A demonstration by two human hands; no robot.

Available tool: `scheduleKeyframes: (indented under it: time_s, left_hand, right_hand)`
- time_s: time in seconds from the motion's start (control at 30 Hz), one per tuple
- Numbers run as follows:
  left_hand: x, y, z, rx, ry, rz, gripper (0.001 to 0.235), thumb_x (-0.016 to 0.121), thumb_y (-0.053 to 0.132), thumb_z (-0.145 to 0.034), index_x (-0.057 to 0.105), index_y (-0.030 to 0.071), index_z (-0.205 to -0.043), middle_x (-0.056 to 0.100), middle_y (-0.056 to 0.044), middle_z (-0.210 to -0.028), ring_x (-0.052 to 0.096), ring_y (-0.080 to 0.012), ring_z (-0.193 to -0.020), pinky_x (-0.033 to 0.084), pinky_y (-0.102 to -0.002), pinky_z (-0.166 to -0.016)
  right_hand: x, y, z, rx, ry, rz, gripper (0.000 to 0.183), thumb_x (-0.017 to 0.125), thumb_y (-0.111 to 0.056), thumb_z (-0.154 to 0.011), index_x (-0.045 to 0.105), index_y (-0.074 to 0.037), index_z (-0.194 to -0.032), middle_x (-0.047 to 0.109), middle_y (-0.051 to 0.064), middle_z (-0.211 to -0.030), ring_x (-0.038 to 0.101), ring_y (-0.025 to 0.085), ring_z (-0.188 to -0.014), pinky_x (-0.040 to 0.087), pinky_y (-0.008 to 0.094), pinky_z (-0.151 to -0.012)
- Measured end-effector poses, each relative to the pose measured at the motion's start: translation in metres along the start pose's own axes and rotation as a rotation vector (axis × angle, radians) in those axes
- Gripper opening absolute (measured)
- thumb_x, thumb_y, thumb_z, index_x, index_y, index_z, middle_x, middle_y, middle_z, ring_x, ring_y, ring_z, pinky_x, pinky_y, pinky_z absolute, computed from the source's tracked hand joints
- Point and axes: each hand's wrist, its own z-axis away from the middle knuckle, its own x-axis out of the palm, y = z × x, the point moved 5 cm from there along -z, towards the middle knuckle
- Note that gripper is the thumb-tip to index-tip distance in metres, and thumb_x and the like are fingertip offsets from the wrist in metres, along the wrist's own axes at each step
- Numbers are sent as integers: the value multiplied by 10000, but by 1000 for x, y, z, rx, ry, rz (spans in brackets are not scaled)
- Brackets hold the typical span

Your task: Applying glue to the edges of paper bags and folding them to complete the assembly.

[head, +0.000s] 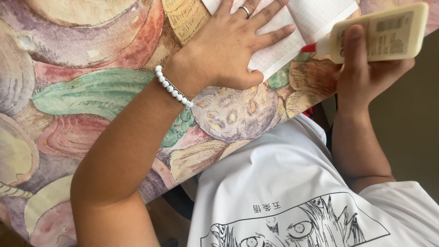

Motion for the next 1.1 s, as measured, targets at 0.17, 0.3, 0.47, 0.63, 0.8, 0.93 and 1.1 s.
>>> scheduleKeyframes:
  time_s: [0.17,0.3,0.47,0.63,0.8,0.93,1.1]
  left_hand:
    - [-3,1,0,1,-3,26,841,467,611,-902,336,260,-1655,121,-150,-1676,348,-474,-1482,153,-667,-1134]
    - [-2,0,2,4,13,11,850,471,620,-903,342,247,-1656,141,-165,-1673,369,-473,-1470,169,-659,-1133]
    - [-6,2,2,1,-30,2,896,482,577,-895,188,239,-1671,143,-201,-1684,292,-459,-1523,137,-682,-1151]
    - [-28,10,9,108,251,-31,641,679,500,-857,696,77,-1339,420,-237,-1517,512,-414,-1327,281,-634,-1091]
    - [-29,27,-1,-15,157,8,413,510,303,-1004,683,130,-1337,562,-224,-1460,500,-431,-1335,184,-741,-1113]
    - [-24,43,-23,-110,53,-216,488,558,135,-887,596,188,-1371,554,-178,-1352,556,-349,-1190,365,-606,-986]
    - [-11,49,-50,-214,266,-296,426,603,291,-992,610,243,-1415,581,-68,-1261,532,-275,-1107,386,-484,-914]
  right_hand:
    - [14,-23,6,56,-69,-19,346,846,-135,-1044,612,116,-998,632,189,-908,683,300,-845,609,411,-700]
    - [12,-20,-7,-26,-51,33,277,808,-75,-1054,610,119,-1051,601,181,-912,643,299,-843,602,436,-710]
    - [-3,2,-5,20,18,14,366,875,-71,-1023,549,92,-993,539,156,-858,602,274,-793,551,427,-648]
    - [-41,54,-11,-77,169,-59,498,899,117,-1043,456,107,-1272,606,364,-1210,683,480,-1119,649,608,-941]
    - [-56,31,-41,424,234,-144,336,773,-308,-954,707,17,-1007,725,187,-891,691,278,-674,422,333,-457]
    - [-82,56,-37,659,257,-276,281,688,-318,-955,663,-54,-862,522,89,-633,479,148,-524,178,238,-552]
    - [-77,60,-39,586,79,-346,643,741,-589,-846,705,3,-1094,716,146,-992,699,278,-737,537,332,-603]
